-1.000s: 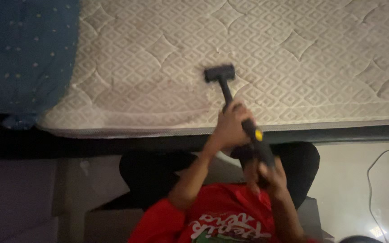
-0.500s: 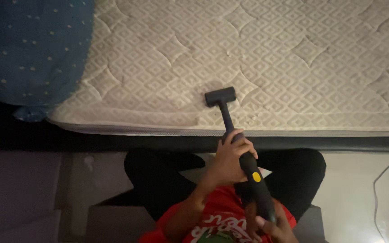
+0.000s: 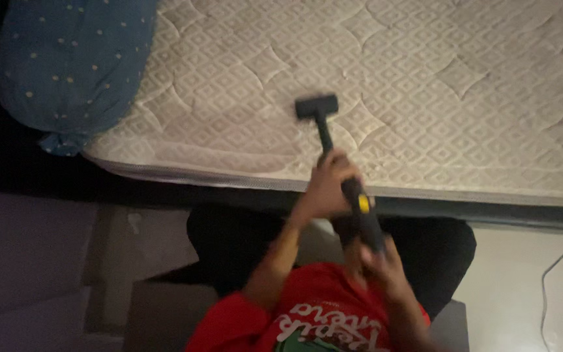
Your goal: The person cleans a mattress by moving a handheld vacuum cleaner attachment across the surface.
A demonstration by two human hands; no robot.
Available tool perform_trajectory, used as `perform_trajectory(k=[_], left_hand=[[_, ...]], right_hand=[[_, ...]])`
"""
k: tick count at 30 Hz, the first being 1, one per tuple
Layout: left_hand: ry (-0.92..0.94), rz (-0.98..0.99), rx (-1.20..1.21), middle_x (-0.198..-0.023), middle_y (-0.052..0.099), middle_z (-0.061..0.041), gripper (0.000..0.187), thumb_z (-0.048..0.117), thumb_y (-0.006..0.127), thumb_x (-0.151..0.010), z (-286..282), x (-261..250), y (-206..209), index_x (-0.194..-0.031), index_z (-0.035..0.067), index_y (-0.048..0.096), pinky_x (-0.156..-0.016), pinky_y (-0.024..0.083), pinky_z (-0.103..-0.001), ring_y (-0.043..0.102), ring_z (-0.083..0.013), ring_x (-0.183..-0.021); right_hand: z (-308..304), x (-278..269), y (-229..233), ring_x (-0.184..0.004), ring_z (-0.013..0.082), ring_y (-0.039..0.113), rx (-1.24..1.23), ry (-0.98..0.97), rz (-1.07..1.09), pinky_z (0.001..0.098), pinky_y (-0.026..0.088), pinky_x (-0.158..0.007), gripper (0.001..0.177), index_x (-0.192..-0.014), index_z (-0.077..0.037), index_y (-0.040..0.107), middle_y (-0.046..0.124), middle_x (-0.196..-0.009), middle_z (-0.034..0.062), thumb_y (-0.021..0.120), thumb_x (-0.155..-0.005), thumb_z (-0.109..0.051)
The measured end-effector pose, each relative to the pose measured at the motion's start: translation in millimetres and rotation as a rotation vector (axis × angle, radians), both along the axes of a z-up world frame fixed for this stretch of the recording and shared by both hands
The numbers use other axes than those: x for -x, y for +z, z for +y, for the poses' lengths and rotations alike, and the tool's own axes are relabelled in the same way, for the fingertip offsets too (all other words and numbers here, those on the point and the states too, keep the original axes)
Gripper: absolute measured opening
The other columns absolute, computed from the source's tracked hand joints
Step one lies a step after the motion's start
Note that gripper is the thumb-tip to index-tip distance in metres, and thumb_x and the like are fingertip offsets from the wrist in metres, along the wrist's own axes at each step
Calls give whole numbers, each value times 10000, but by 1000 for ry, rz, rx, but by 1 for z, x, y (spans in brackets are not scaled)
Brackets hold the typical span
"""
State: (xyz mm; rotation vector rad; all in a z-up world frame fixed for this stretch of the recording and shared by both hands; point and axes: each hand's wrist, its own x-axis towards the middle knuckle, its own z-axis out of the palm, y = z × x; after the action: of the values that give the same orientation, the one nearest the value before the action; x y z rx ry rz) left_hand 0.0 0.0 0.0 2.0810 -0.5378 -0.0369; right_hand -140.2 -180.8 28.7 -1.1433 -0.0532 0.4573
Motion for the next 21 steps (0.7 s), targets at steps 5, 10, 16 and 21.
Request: perform_trajectory(k=[5,10,16,21], left_hand=[[-11,135,-78,-1173,673,-34,452,506,899,-678,-4,74,38,-940,188,714,-1087,227,-718,331,-399,-1482],[81,61,-61,-1134,670,-14,406,487,919,-669,-1,34,9,-893,225,705,-1095,329,-645,396,-363,-1434],[151,13,-112,-1172,684,9,424,324,894,-570,17,-27,-8,-943,229,718,-1025,388,-590,456,-324,-1408],[192,-95,-71,-1161,652,-37,403,491,887,-696,7,31,12,-925,211,708,-1089,381,-618,436,-371,-1396]], right_hand=[[-20,68,13,-422,178,567,35,52,37,321,438,-410,411,-833,-5,640,628,-545,87,732,-910,-398],[-4,17,8,-380,155,521,-55,38,36,284,365,-377,481,-742,-6,630,591,-516,84,655,-952,-439],[17,-66,5,-411,151,552,-136,106,-81,291,444,-462,473,-750,-77,594,604,-527,64,562,-1045,-445],[-10,16,-11,-442,164,552,44,-44,146,285,422,-420,434,-783,-34,611,592,-576,60,705,-876,-447]])
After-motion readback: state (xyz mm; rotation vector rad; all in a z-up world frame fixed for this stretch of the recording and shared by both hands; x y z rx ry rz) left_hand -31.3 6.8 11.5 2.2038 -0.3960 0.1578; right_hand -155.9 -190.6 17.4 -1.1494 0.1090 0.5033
